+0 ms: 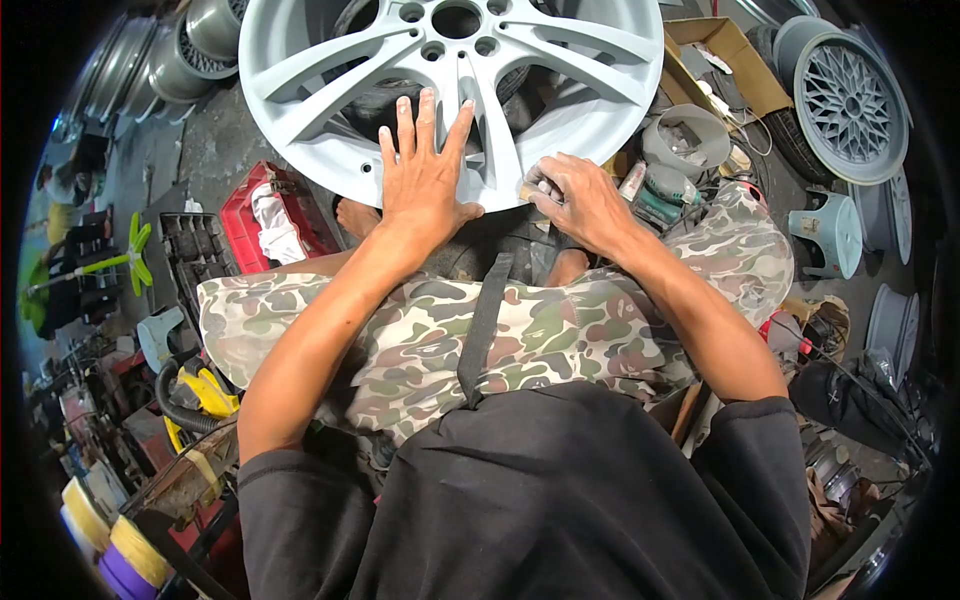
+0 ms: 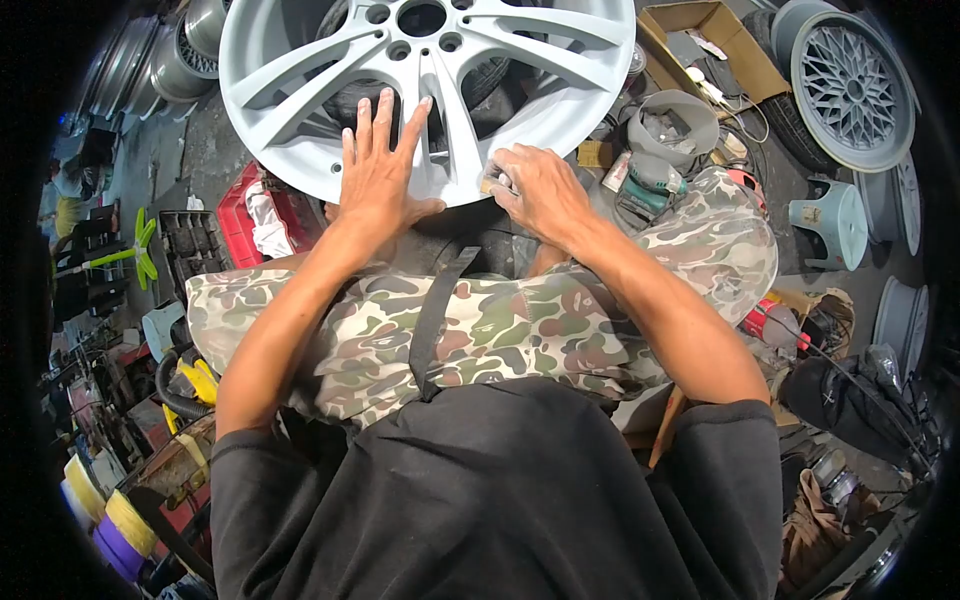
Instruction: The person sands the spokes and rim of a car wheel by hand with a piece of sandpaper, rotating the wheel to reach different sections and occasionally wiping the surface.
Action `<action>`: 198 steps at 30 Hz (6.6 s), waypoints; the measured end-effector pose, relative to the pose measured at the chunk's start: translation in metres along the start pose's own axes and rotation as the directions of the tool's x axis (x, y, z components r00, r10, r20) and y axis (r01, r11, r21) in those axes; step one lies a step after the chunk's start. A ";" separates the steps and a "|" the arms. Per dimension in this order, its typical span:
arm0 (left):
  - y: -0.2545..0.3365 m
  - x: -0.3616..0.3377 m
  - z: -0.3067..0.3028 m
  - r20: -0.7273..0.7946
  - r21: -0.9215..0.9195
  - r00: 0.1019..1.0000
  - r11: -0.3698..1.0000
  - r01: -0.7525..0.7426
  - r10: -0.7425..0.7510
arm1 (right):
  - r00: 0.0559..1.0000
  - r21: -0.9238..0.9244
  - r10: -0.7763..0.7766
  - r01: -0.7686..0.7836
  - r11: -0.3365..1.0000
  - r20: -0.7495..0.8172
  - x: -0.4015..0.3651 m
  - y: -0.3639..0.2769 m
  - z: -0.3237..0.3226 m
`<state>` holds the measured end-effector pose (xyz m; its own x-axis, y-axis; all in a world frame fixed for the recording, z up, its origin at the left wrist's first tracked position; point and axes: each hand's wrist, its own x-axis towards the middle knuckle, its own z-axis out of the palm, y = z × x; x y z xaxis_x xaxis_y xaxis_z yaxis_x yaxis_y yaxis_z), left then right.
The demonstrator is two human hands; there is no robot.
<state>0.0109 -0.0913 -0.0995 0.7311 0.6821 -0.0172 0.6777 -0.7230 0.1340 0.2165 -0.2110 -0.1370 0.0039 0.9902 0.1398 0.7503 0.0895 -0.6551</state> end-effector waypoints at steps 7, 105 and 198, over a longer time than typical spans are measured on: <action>-0.014 -0.006 -0.006 0.010 0.024 0.999 0.999 0.038 -0.038 | 1.000 -0.023 0.006 -0.005 1.000 0.012 0.001 -0.003 -0.002; -0.214 -0.007 -0.139 -0.150 -0.288 0.943 0.925 0.247 -0.298 | 0.957 -0.183 -0.197 0.237 0.954 0.214 0.012 -0.027 -0.001; -0.169 0.043 -0.113 -0.265 -0.537 0.840 0.796 0.279 -0.473 | 0.970 0.231 0.234 -0.243 0.942 0.067 0.092 -0.084 -0.010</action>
<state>-0.0813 0.0727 -0.0109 0.2726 0.9441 0.1851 0.7012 -0.3267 0.6337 0.1603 -0.1288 -0.0619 0.1354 0.9885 -0.0674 0.5534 -0.1319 -0.8224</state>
